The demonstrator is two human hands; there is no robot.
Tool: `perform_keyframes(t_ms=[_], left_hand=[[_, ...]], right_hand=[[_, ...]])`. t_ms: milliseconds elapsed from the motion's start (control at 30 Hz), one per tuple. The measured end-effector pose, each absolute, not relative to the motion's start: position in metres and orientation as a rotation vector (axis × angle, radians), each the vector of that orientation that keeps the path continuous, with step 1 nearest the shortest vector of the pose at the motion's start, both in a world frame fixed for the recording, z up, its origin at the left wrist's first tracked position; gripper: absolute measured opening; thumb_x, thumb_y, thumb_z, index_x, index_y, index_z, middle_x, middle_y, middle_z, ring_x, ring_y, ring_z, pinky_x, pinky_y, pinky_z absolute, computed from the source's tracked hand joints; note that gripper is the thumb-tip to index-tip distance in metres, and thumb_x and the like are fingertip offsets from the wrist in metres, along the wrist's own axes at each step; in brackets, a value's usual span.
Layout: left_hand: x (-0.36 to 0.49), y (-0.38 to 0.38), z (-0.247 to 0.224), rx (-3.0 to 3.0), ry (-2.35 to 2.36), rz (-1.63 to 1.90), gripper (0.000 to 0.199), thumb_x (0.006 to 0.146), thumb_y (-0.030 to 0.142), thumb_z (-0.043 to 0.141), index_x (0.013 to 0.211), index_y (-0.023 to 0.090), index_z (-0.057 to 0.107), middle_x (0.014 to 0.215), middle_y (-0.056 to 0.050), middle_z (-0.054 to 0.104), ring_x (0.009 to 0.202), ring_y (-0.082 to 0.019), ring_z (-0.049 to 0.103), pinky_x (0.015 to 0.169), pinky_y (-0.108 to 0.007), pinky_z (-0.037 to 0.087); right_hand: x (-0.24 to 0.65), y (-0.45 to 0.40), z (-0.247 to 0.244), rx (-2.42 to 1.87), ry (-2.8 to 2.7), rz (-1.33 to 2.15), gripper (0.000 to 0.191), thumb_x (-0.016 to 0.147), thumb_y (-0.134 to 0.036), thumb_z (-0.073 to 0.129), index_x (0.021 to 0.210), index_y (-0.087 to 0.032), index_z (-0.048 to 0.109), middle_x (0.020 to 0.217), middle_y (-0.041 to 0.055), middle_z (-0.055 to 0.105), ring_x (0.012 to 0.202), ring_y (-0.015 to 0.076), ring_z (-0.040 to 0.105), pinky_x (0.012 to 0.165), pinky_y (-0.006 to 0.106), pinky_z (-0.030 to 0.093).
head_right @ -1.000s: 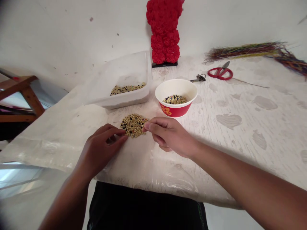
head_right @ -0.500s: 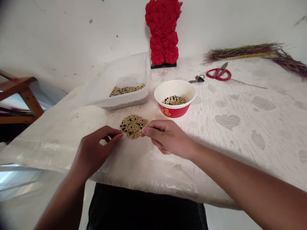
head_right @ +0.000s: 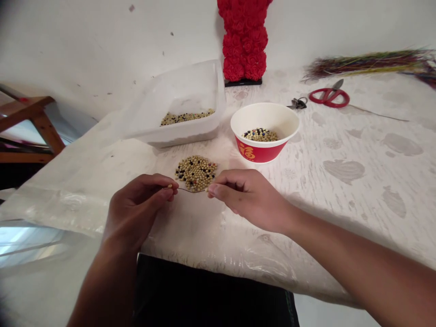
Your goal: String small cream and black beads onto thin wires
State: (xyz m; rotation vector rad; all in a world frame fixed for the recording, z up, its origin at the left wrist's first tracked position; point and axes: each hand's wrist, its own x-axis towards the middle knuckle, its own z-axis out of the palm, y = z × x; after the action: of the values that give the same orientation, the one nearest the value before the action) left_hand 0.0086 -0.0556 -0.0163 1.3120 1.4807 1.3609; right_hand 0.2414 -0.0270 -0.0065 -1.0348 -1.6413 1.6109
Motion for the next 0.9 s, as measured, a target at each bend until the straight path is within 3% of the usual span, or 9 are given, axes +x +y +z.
perform_keyframes(t_ms=[233,667,900], left_hand=[[0.0042,-0.0574,-0.0171,1.322,1.419,1.333,0.010,0.075,0.021,0.079,0.084,0.024,0.075,0.085,0.001,0.073,0.078,-0.011,0.067,0.073,-0.021,0.055],[0.0089,-0.0581,-0.0136,1.323,1.428,1.371,0.010,0.070,0.020,0.078,0.079,0.024,0.074,0.083,-0.001,0.070,0.083,-0.018,0.067,0.077,-0.032,0.056],[0.0071,-0.0579,-0.0137,1.336,1.391,1.356,0.013,0.071,0.016,0.078,0.080,0.026,0.076,0.082,0.001,0.070,0.085,-0.016,0.066,0.078,-0.028,0.053]], right_hand=[[0.2389,-0.0276,-0.0056,-1.103,-1.714,1.517,0.027,0.095,-0.040,0.060,0.081,-0.018,0.067,0.046,-0.0073,0.044,0.039,0.0052,0.036,0.041,0.022,0.028],[0.2371,-0.0285,-0.0036,-1.151,-1.706,1.465,0.024,0.094,-0.035,0.059,0.078,-0.019,0.067,0.045,-0.0069,0.044,0.038,0.0060,0.035,0.042,0.024,0.028],[0.2371,-0.0300,-0.0029,-1.184,-1.716,1.446,0.026,0.094,-0.037,0.059,0.077,-0.018,0.066,0.045,-0.0069,0.044,0.039,0.0058,0.035,0.043,0.024,0.028]])
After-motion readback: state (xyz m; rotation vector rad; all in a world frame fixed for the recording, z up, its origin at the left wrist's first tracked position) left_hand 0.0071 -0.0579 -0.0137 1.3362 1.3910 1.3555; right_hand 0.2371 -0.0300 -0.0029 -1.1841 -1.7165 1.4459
